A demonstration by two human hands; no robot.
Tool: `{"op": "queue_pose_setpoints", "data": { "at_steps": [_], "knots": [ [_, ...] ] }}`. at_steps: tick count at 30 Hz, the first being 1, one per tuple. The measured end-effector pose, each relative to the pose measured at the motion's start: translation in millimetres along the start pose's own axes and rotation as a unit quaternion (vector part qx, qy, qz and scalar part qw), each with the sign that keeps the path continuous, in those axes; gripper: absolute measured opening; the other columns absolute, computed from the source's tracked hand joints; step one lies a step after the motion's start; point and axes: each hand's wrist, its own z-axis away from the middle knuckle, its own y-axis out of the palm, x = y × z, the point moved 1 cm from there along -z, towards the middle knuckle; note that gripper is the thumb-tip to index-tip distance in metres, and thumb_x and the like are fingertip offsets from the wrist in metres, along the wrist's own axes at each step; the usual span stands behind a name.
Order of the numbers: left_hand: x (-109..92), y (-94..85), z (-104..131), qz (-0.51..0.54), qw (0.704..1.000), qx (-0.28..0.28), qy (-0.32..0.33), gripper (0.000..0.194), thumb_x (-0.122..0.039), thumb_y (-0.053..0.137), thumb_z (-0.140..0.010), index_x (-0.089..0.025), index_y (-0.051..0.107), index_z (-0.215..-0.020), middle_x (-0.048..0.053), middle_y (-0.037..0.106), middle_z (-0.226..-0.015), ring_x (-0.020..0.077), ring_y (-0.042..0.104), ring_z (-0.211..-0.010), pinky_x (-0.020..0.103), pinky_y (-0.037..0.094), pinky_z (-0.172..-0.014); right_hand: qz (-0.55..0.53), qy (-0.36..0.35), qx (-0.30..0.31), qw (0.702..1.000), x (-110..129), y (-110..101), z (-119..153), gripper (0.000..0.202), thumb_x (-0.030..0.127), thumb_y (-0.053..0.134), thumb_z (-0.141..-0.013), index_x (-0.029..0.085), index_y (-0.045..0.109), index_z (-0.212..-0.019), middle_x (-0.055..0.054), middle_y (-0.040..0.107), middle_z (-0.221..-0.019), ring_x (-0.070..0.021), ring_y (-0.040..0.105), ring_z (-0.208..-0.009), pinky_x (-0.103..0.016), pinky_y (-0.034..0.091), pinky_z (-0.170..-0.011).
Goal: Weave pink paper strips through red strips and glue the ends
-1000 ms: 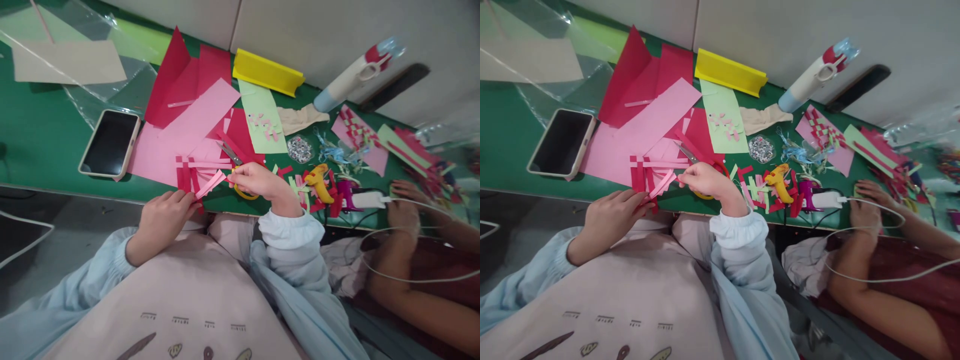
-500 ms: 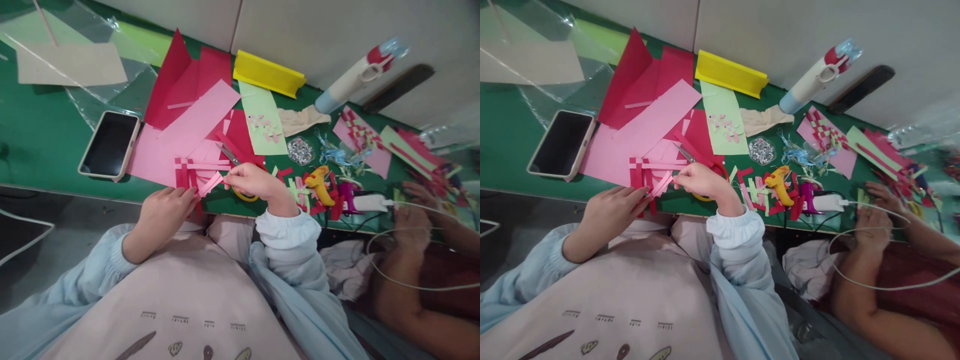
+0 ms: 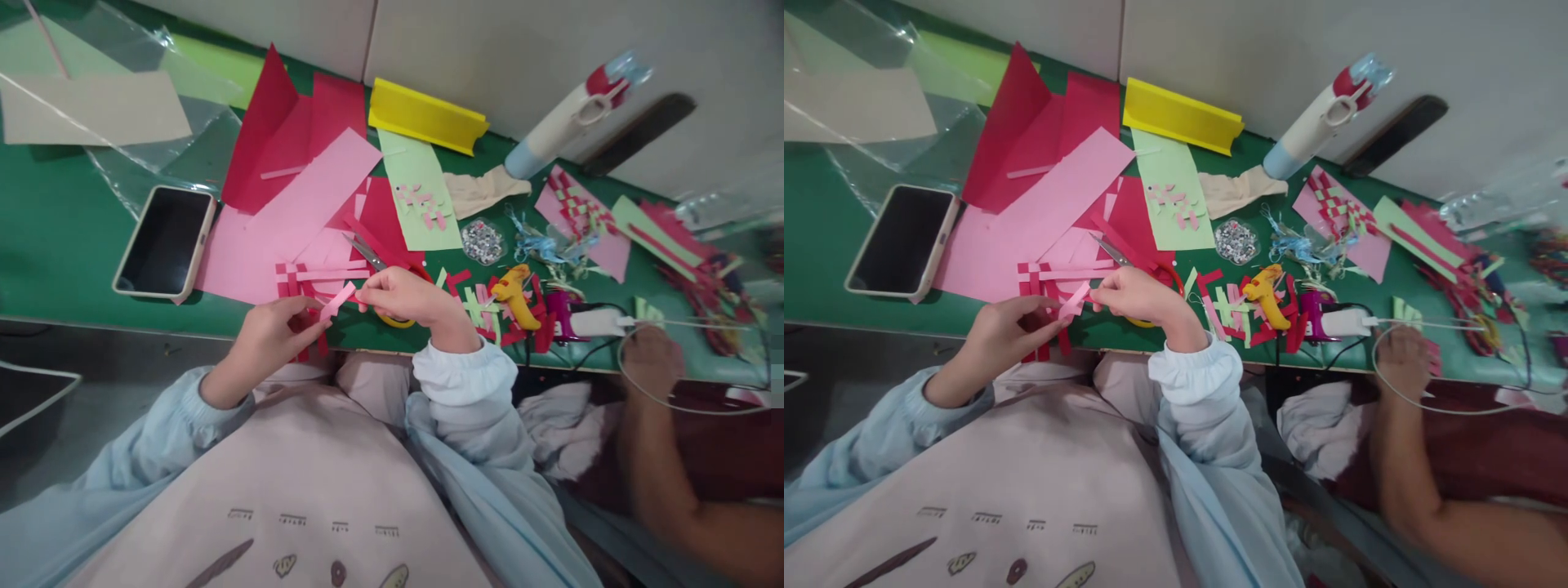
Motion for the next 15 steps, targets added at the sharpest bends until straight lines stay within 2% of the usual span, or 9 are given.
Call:
{"op": "queue_pose_setpoints", "data": {
  "at_steps": [4, 8, 11, 15],
  "knots": [
    [1.8, 1.5, 1.0, 0.03, 0.999, -0.002, -0.011, 0.026, -0.044, 0.065, -0.085, -0.02, 0.07, -0.094, 0.0, 0.072, -0.071, 0.0118, 0.06, -0.056, 0.022, 0.045, -0.053, 0.003, -0.003, -0.003, 1.0, 0.3, -0.2, -0.3, 0.026, 0.023, 0.054, -0.09, 0.014, 0.062, -0.066, 0.009, 0.037, -0.041, -0.0027, 0.028, -0.037, -0.02, 0.018, -0.042],
    [4.4, 0.9, -0.4, 0.093, 0.995, 0.024, -0.014, 0.023, -0.041, 0.063, -0.087, -0.019, 0.069, -0.083, 0.001, 0.07, -0.071, 0.0119, 0.059, -0.057, 0.023, 0.045, -0.054, -0.007, -0.004, -0.003, 1.0, -1.7, -0.7, -1.1, 0.026, 0.024, 0.056, -0.09, 0.013, 0.064, -0.068, 0.008, 0.04, -0.043, -0.0028, 0.03, -0.038, -0.019, 0.019, -0.042],
    [7.3, -0.5, -2.6, 0.094, 0.994, 0.045, 0.03, 0.022, -0.038, 0.059, -0.09, -0.019, 0.068, -0.084, 0.003, 0.068, -0.077, 0.0132, 0.06, -0.064, 0.025, 0.047, -0.06, -0.017, 0.003, 0.001, 1.0, -2.5, -1.9, -1.0, 0.027, 0.023, 0.055, -0.091, 0.013, 0.063, -0.067, 0.008, 0.039, -0.042, -0.0026, 0.029, -0.038, -0.019, 0.019, -0.042],
    [10.4, -1.2, -4.8, 0.061, 0.993, 0.044, 0.095, 0.022, -0.033, 0.054, -0.094, -0.017, 0.068, -0.088, 0.005, 0.064, -0.086, 0.014, 0.061, -0.074, 0.025, 0.048, -0.066, -0.023, 0.007, 0.007, 1.0, -2.3, -3.8, -0.6, 0.027, 0.02, 0.054, -0.091, 0.012, 0.063, -0.068, 0.009, 0.038, -0.042, -0.0025, 0.028, -0.037, -0.019, 0.018, -0.042]
  ]
}}
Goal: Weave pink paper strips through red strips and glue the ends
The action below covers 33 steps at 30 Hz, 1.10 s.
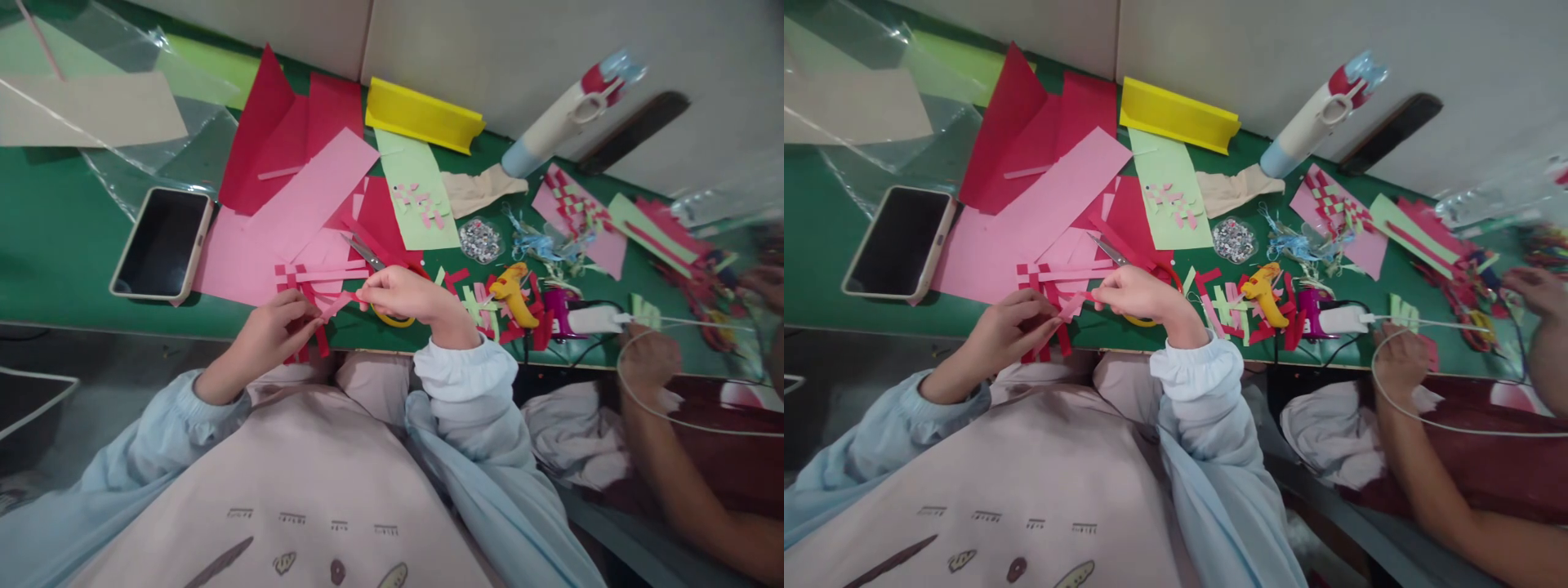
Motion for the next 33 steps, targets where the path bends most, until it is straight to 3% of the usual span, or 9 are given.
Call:
{"op": "queue_pose_setpoints", "data": {
  "at_steps": [8, 12, 19, 25, 28, 33],
  "knots": [
    [4, 7.6, 1, -0.018, 0.998, -0.024, 0.056, 0.02, -0.029, 0.051, -0.096, -0.017, 0.065, -0.088, 0.005, 0.068, -0.083, 0.0121, 0.062, -0.069, 0.022, 0.048, -0.061, 0.022, -0.002, 0.01, 1.0, 0, -1, -1, 0.024, 0.02, 0.054, -0.091, 0.012, 0.064, -0.07, 0.008, 0.04, -0.043, -0.0026, 0.03, -0.039, -0.019, 0.02, -0.043],
    [1, 7.5, 0, -0.031, 0.997, -0.038, 0.061, 0.015, -0.027, 0.054, -0.095, -0.017, 0.064, -0.099, 0.004, 0.071, -0.087, 0.0111, 0.062, -0.066, 0.021, 0.047, -0.059, 0.034, -0.003, 0.011, 0.999, 0, -1, -1, 0.024, 0.021, 0.053, -0.091, 0.011, 0.064, -0.072, 0.008, 0.041, -0.044, -0.0029, 0.031, -0.04, -0.019, 0.021, -0.044],
    [0, 3.8, -3, -0.032, 0.997, -0.013, 0.076, 0.019, -0.029, 0.052, -0.096, -0.017, 0.067, -0.095, 0.004, 0.07, -0.083, 0.012, 0.063, -0.069, 0.022, 0.049, -0.062, 0.054, -0.021, 0.016, 0.998, -1, -1, 0, 0.026, 0.026, 0.054, -0.092, 0.011, 0.066, -0.074, 0.008, 0.042, -0.044, -0.0031, 0.033, -0.041, -0.02, 0.024, -0.047],
    [0, -7.7, 3, -0.104, 0.993, -0.005, 0.053, 0.028, -0.032, 0.047, -0.098, -0.02, 0.068, -0.113, 0.007, 0.071, -0.103, 0.0147, 0.067, -0.083, 0.023, 0.05, -0.07, 0.056, -0.012, 0.012, 0.998, -3, 0, 1, 0.027, 0.027, 0.054, -0.093, 0.011, 0.065, -0.074, 0.008, 0.043, -0.044, -0.0032, 0.034, -0.04, -0.02, 0.026, -0.048],
    [-1, -19.0, 13, -0.137, 0.99, -0.011, 0.032, 0.025, -0.039, 0.053, -0.095, -0.019, 0.068, -0.102, 0.004, 0.068, -0.092, 0.0129, 0.063, -0.071, 0.023, 0.046, -0.062, 0.057, -0.008, 0.016, 0.998, -3, 0, 1, 0.027, 0.026, 0.055, -0.093, 0.011, 0.065, -0.073, 0.008, 0.041, -0.043, -0.0032, 0.033, -0.039, -0.02, 0.025, -0.048],
    [2, -25.2, 40, -0.215, 0.973, 0.063, 0.062, 0.038, -0.057, 0.061, -0.087, -0.019, 0.057, -0.084, 0.002, 0.061, -0.08, 0.015, 0.058, -0.065, 0.026, 0.041, -0.056, 0.066, -0.015, 0.018, 0.998, -5, 0, 0, 0.029, 0.029, 0.054, -0.094, 0.011, 0.066, -0.076, 0.009, 0.04, -0.043, -0.0035, 0.032, -0.039, -0.021, 0.024, -0.047]
  ]
}}
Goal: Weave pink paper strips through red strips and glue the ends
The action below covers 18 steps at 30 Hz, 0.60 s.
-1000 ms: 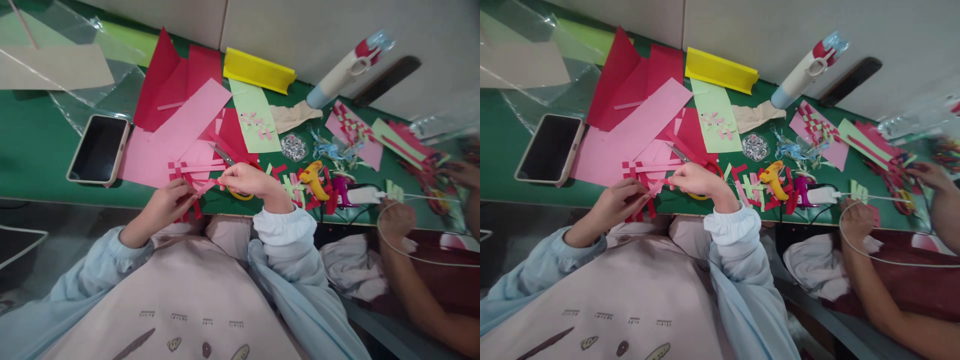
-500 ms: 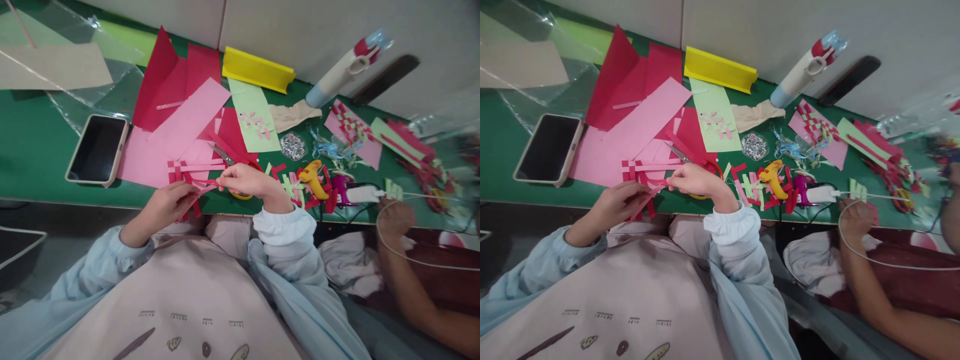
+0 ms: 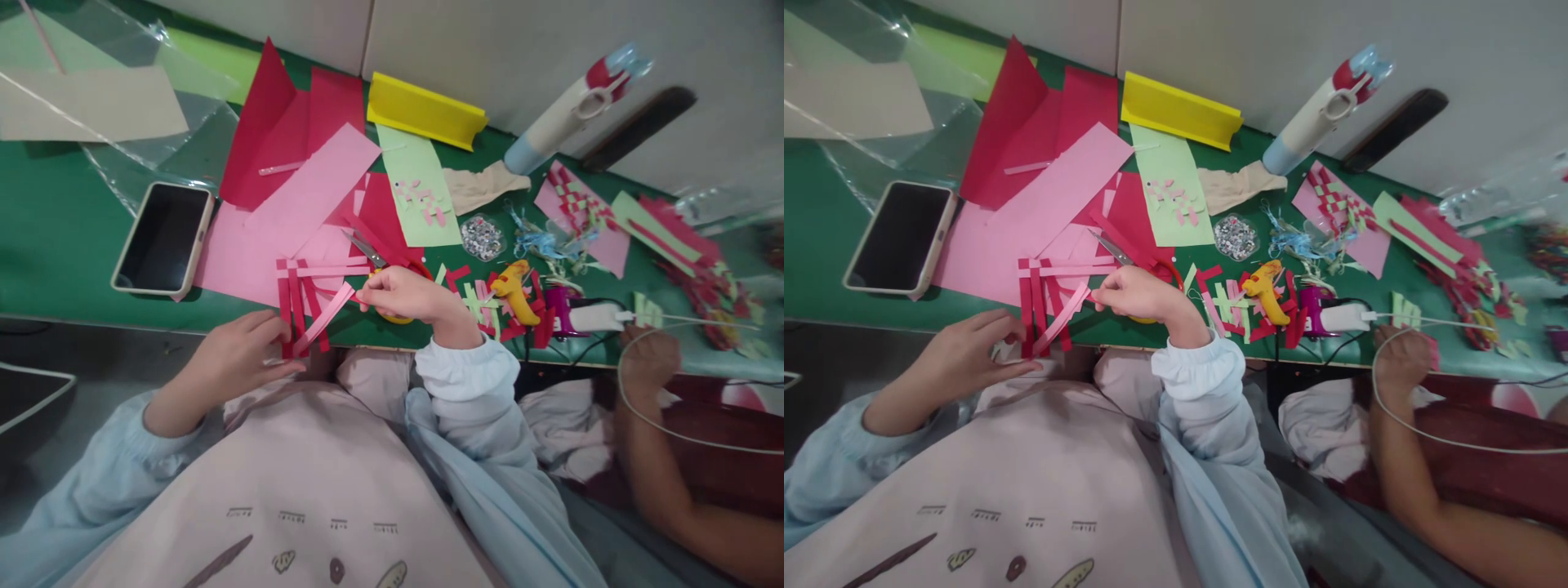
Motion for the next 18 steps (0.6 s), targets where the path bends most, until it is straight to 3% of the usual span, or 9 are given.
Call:
{"op": "queue_pose_setpoints", "data": {
  "at_steps": [5, 11, 18],
  "knots": [
    [-1, 8.2, 15, -0.086, 0.995, 0.0, 0.04, 0.029, -0.048, 0.059, -0.09, -0.02, 0.053, -0.085, 0.002, 0.059, -0.079, 0.0179, 0.059, -0.071, 0.029, 0.041, -0.06, 0.01, -0.001, -0.003, 1.0, 1, 0, 1, 0.03, 0.03, 0.053, -0.094, 0.011, 0.067, -0.076, 0.008, 0.04, -0.043, -0.0036, 0.032, -0.039, -0.021, 0.024, -0.048],
    [0, 3.8, 15, -0.126, 0.989, -0.032, 0.068, 0.02, -0.038, 0.056, -0.096, -0.021, 0.05, -0.086, -0.001, 0.057, -0.077, 0.0163, 0.056, -0.071, 0.029, 0.04, -0.063, 0.007, 0.01, 0.003, 1.0, 3, 0, 3, 0.024, 0.024, 0.054, -0.093, 0.012, 0.066, -0.076, 0.009, 0.04, -0.043, -0.0028, 0.032, -0.039, -0.021, 0.025, -0.047],
    [10, -1.1, 19, -0.128, 0.99, -0.002, 0.067, 0.014, -0.03, 0.049, -0.099, -0.02, 0.051, -0.091, 0.002, 0.06, -0.084, 0.0178, 0.057, -0.076, 0.029, 0.041, -0.066, 0.006, -0.006, 0.009, 1.0, 0, 1, 3, 0.03, 0.032, 0.054, -0.094, 0.011, 0.066, -0.076, 0.008, 0.041, -0.044, -0.0036, 0.033, -0.041, -0.021, 0.025, -0.049]
  ]
}}
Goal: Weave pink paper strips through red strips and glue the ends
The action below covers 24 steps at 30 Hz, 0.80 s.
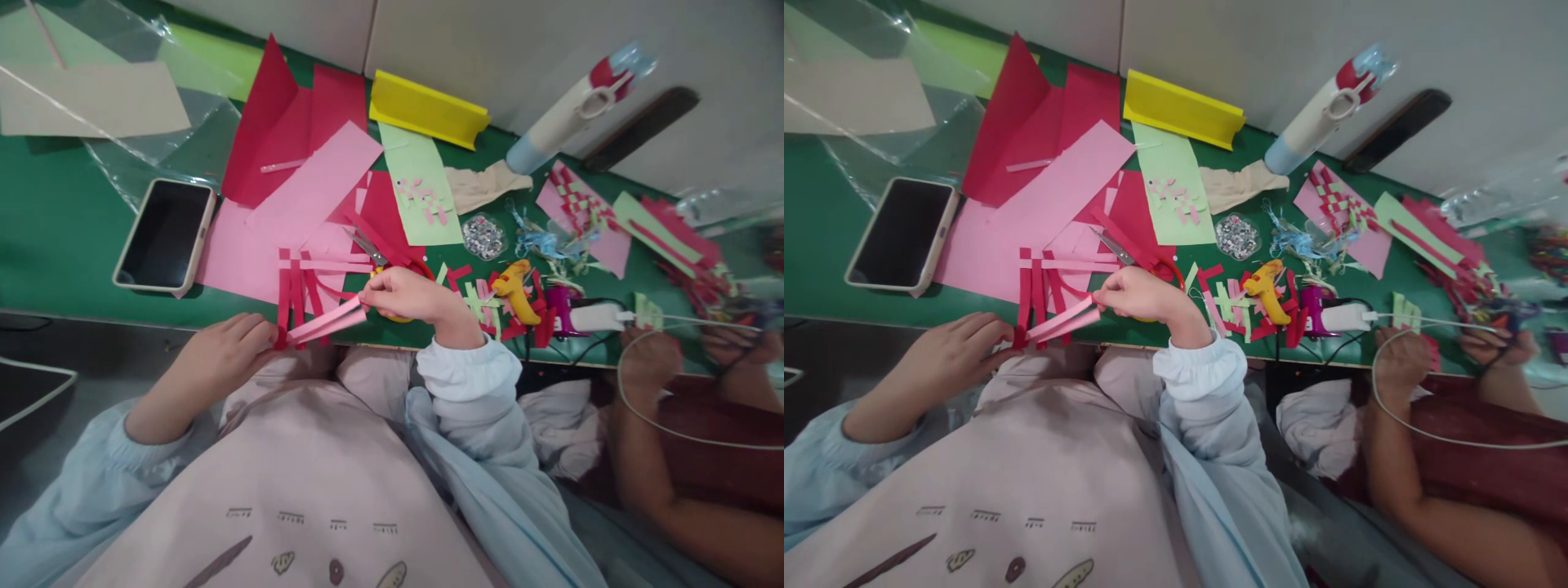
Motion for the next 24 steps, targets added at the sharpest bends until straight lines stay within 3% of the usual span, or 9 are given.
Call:
{"op": "queue_pose_setpoints", "data": {
  "at_steps": [5, 10, 15, 24],
  "knots": [
    [3.6, -7.0, -0.5, 0.009, 0.999, 0.037, -0.01, 0.02, -0.038, 0.047, -0.1, -0.02, 0.052, -0.094, 0.003, 0.062, -0.088, 0.0181, 0.058, -0.079, 0.031, 0.042, -0.069, 0.007, -0.005, -0.003, 1.0, -0.7, -0.1, 0.3, 0.031, 0.032, 0.054, -0.094, 0.011, 0.067, -0.077, 0.007, 0.042, -0.045, -0.0039, 0.034, -0.041, -0.021, 0.026, -0.049],
    [1.9, -6.3, -0.8, 0.01, 1.0, 0.02, 0.006, 0.026, -0.045, 0.054, -0.096, -0.019, 0.057, -0.092, 0.003, 0.062, -0.084, 0.0184, 0.058, -0.076, 0.031, 0.043, -0.067, 0.013, 0.0, -0.001, 1.0, -1.1, 0.0, 0.1, 0.031, 0.032, 0.054, -0.094, 0.01, 0.068, -0.078, 0.006, 0.045, -0.047, -0.004, 0.036, -0.042, -0.021, 0.026, -0.049],
    [-0.6, -0.3, 0.4, 0.024, 0.999, 0.04, 0.012, 0.02, -0.037, 0.052, -0.098, -0.022, 0.064, -0.105, 0.005, 0.067, -0.096, 0.0175, 0.061, -0.086, 0.03, 0.047, -0.075, 0.015, -0.006, 0.0, 1.0, -1.8, 0.3, 0.4, 0.031, 0.032, 0.053, -0.094, 0.011, 0.067, -0.077, 0.006, 0.046, -0.048, -0.0041, 0.036, -0.042, -0.022, 0.027, -0.049],
    [0.5, -0.6, -0.1, 0.041, 0.999, 0.013, 0.012, 0.017, -0.032, 0.054, -0.097, -0.021, 0.066, -0.098, 0.004, 0.068, -0.095, 0.0168, 0.061, -0.085, 0.03, 0.047, -0.075, 0.031, -0.02, 0.004, 0.999, -0.7, -0.1, 0.9, 0.032, 0.034, 0.055, -0.092, 0.01, 0.066, -0.074, 0.005, 0.048, -0.05, -0.0047, 0.039, -0.044, -0.022, 0.03, -0.052]
  ]
}}
